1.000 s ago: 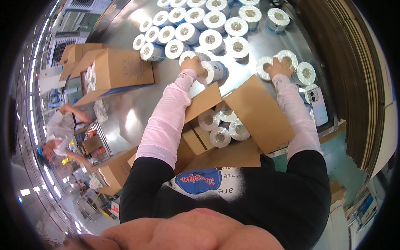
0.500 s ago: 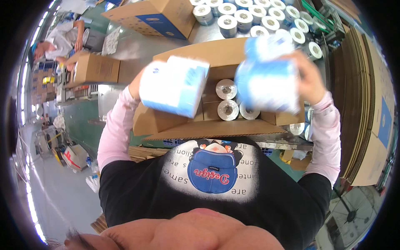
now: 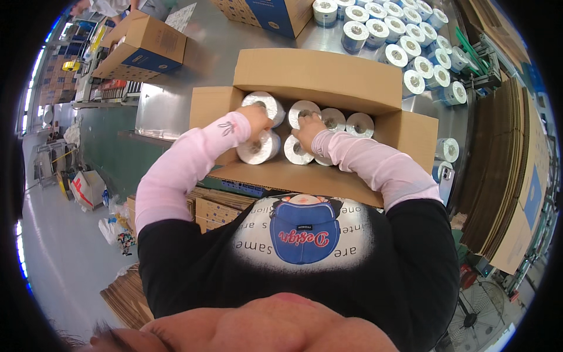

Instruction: The person picks up wrapped rolls from a table and places them into cardboard boxes, then picks up and unfolds flat boxes to prepare for more items.

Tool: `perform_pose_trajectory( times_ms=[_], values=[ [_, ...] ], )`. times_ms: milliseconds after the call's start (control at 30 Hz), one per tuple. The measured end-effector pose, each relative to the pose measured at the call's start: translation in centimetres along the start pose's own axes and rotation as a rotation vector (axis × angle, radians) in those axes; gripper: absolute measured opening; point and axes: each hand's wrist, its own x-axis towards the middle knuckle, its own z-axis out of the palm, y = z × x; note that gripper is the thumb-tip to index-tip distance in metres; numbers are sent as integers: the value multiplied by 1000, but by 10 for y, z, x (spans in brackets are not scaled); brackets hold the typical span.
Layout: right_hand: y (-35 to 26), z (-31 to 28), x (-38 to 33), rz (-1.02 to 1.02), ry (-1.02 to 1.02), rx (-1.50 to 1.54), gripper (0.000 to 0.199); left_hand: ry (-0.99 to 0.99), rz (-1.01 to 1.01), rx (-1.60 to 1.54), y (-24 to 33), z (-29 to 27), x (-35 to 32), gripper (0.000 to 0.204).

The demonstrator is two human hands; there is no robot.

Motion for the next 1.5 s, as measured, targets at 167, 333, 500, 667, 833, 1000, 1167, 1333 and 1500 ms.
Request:
perform_pose_trajectory(
  times_ms=[167,333,500,667,833,1000,1167,1333,1500],
  values=[
    [33,-93,-42,-144,127,407,47,-111,-5,-53,-27,70,71,47],
    [119,-101,-164,538,771,278,45,392,127,-876,-29,-79,63,25],
    [105,-17,-171,638,1055,681,48,739,-113,-236,-30,-102,187,31],
    [192,38,-177,882,1034,592,42,311,189,-298,58,-73,346,46],
    [349,21,-189,867,806,305,53,754,-229,-357,68,-162,436,64],
    [402,23,-145,940,397,276,54,428,-600,-289,64,-187,466,74],
    [399,25,-123,907,184,23,36,402,-702,-340,53,-187,476,67],
    [355,39,-139,904,247,125,27,437,-749,-401,27,-171,453,43],
    [266,99,-158,980,432,280,33,492,-410,45,10,-137,421,31]
  ],
)
